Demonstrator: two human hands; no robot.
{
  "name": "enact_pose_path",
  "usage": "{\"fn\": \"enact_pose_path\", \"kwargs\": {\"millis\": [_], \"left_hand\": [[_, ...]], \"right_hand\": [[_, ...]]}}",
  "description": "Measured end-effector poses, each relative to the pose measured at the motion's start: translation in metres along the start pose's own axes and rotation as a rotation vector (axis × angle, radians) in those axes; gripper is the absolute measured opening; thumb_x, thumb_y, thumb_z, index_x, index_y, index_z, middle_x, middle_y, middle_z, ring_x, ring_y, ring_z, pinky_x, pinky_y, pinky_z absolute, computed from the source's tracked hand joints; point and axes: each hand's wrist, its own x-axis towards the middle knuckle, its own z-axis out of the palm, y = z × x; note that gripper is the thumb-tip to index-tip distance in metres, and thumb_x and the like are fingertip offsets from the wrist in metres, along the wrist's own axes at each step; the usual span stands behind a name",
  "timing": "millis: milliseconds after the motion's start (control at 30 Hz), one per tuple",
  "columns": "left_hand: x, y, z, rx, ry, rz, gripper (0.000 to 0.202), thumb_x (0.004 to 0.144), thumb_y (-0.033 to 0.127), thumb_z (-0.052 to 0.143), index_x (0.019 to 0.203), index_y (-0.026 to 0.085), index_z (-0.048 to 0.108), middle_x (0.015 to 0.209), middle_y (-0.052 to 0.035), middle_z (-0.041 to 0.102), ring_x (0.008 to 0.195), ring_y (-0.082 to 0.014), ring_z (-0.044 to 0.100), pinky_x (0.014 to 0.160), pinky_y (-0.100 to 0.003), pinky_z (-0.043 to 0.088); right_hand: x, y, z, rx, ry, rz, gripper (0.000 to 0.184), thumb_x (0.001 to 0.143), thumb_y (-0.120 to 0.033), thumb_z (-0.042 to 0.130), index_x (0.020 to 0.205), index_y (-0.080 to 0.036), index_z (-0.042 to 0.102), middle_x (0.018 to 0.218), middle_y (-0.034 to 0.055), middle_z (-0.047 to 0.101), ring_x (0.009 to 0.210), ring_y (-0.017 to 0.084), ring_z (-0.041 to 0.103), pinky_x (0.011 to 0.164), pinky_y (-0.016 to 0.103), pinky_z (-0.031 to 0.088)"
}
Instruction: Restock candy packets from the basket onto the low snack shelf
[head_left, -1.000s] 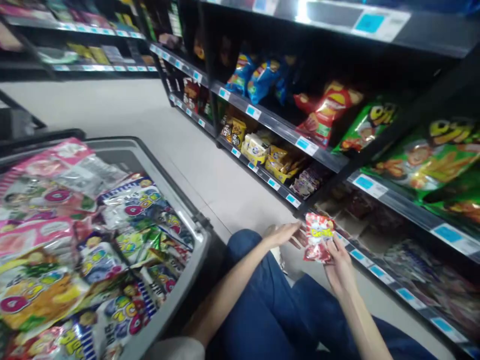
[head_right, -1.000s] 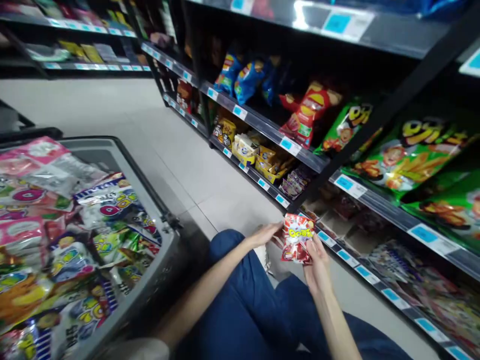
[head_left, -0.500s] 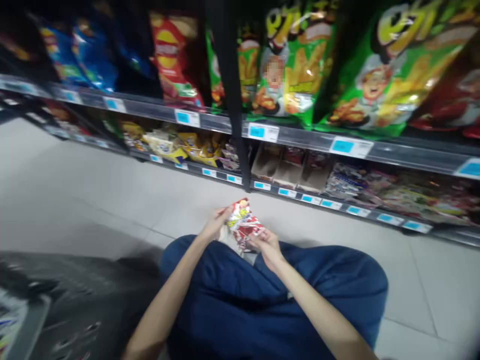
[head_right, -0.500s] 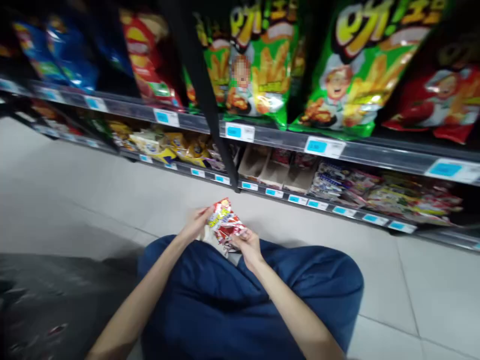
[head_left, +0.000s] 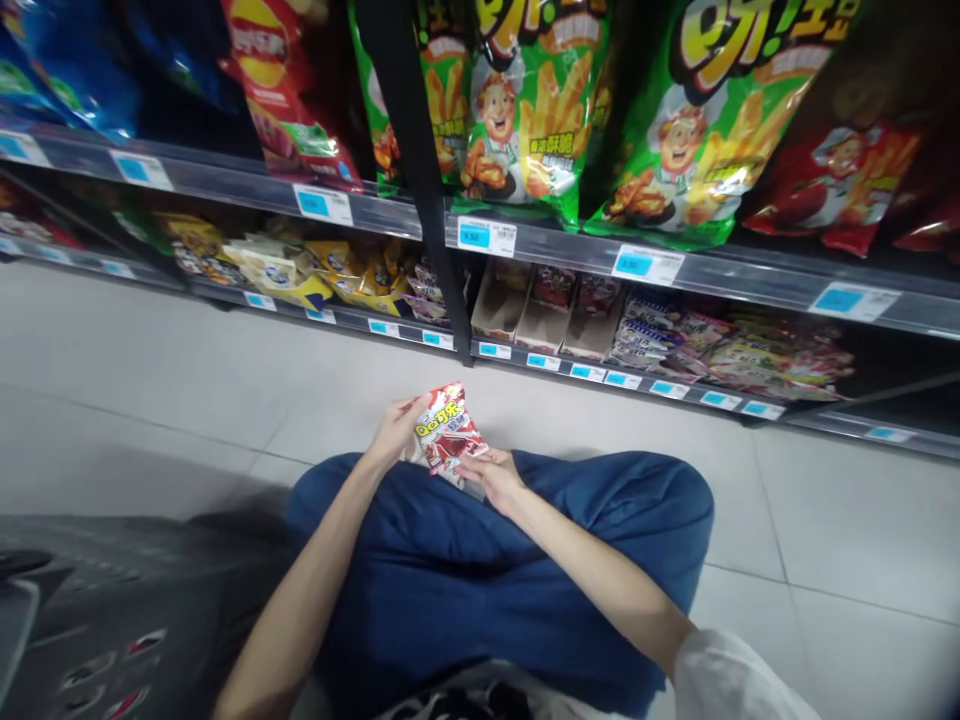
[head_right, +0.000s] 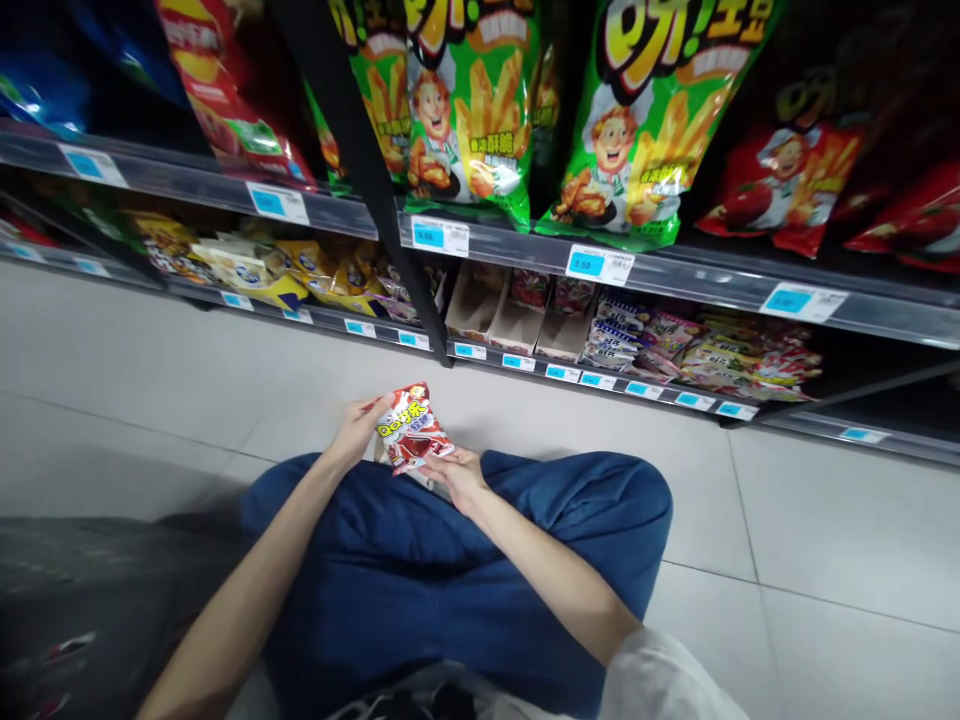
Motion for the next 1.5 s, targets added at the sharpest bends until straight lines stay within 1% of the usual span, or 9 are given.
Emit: {"fn": "enact_pose_path", "kwargs": {"millis": [200,400,567,700,933,1100,1233,1367,1500], "left_hand": [[0.005,-0.005,-0.005,-0.062,0.014,-0.006,0.065,0.06,0.069,0.081,0.085,0.009,0.073,0.084,-0.0099,0.075,0.073,-0.0212,0.067,0.065,-0.027,0.052],[0.012,-0.008,-0.007,-0.046,-0.071,-0.029,0.064,0.062,0.068,0.081,0.087,0.009,0.073,0.092,-0.0127,0.075,0.084,-0.0236,0.07,0.072,-0.029,0.058],[0.012,-0.007,-0.007,-0.044,-0.121,-0.015,0.067,0.066,0.063,0.082,0.107,0.011,0.071,0.101,-0.0137,0.075,0.083,-0.0223,0.072,0.071,-0.03,0.06],[0.008,-0.002,-0.009,-0.035,-0.18,-0.024,0.071,0.07,0.063,0.08,0.117,0.011,0.067,0.111,-0.0178,0.073,0.086,-0.0242,0.074,0.076,-0.033,0.06],[0.004,0.007,-0.008,-0.001,-0.204,-0.037,0.073,0.068,0.067,0.079,0.113,0.01,0.068,0.112,-0.0204,0.072,0.089,-0.0283,0.074,0.077,-0.036,0.06],[-0.005,0.004,-0.001,0.013,-0.245,0.008,0.071,0.07,0.064,0.079,0.114,0.01,0.067,0.113,-0.0217,0.072,0.088,-0.0288,0.074,0.077,-0.037,0.059],[-0.015,-0.002,0.01,-0.009,-0.438,0.04,0.066,0.078,0.057,0.076,0.125,0.013,0.063,0.132,-0.0221,0.063,0.112,-0.0332,0.068,0.089,-0.042,0.058],[-0.016,-0.012,0.017,-0.101,-0.585,0.051,0.075,0.082,0.051,0.075,0.145,0.019,0.048,0.147,-0.0212,0.051,0.132,-0.0351,0.055,0.106,-0.049,0.049],[-0.012,-0.022,0.018,-0.123,-0.617,0.035,0.083,0.079,0.055,0.077,0.148,0.021,0.044,0.147,-0.0203,0.051,0.131,-0.035,0.055,0.108,-0.05,0.046]], "right_hand": [[0.006,-0.011,-0.007,-0.004,-0.012,-0.055,0.047,0.048,-0.032,0.098,0.082,-0.011,0.074,0.088,0.0087,0.077,0.08,0.019,0.073,0.087,0.033,0.06],[0.013,-0.022,-0.015,0.009,0.037,-0.109,0.044,0.05,-0.03,0.097,0.083,-0.011,0.075,0.09,0.0087,0.077,0.08,0.018,0.073,0.087,0.031,0.061],[0.016,-0.03,-0.016,0.051,0.051,-0.143,0.046,0.052,-0.028,0.096,0.089,-0.011,0.076,0.096,0.0095,0.077,0.085,0.018,0.073,0.088,0.03,0.06],[0.02,-0.055,-0.023,0.092,0.08,-0.241,0.045,0.051,-0.029,0.097,0.086,-0.012,0.076,0.095,0.0079,0.077,0.085,0.017,0.072,0.086,0.027,0.06],[0.018,-0.1,-0.041,0.119,0.168,-0.466,0.041,0.054,-0.035,0.095,0.086,-0.017,0.075,0.093,0.0027,0.076,0.085,0.014,0.07,0.089,0.026,0.058],[0.01,-0.081,-0.031,-0.01,0.151,-0.449,0.045,0.054,-0.04,0.094,0.087,-0.015,0.076,0.097,0.0086,0.077,0.084,0.019,0.072,0.085,0.032,0.06],[0.009,-0.064,-0.023,-0.172,0.123,-0.481,0.043,0.06,-0.046,0.09,0.086,-0.014,0.078,0.092,0.01,0.077,0.08,0.022,0.071,0.083,0.037,0.06],[0.008,-0.055,-0.021,-0.338,0.141,-0.581,0.03,0.071,-0.045,0.083,0.083,-0.017,0.08,0.086,0.0086,0.077,0.08,0.025,0.069,0.082,0.039,0.058],[0.003,-0.047,-0.025,-0.7,0.029,-0.838,0.012,0.085,-0.027,0.071,0.092,-0.024,0.081,0.107,0.0069,0.076,0.103,0.024,0.065,0.098,0.041,0.05]]}}
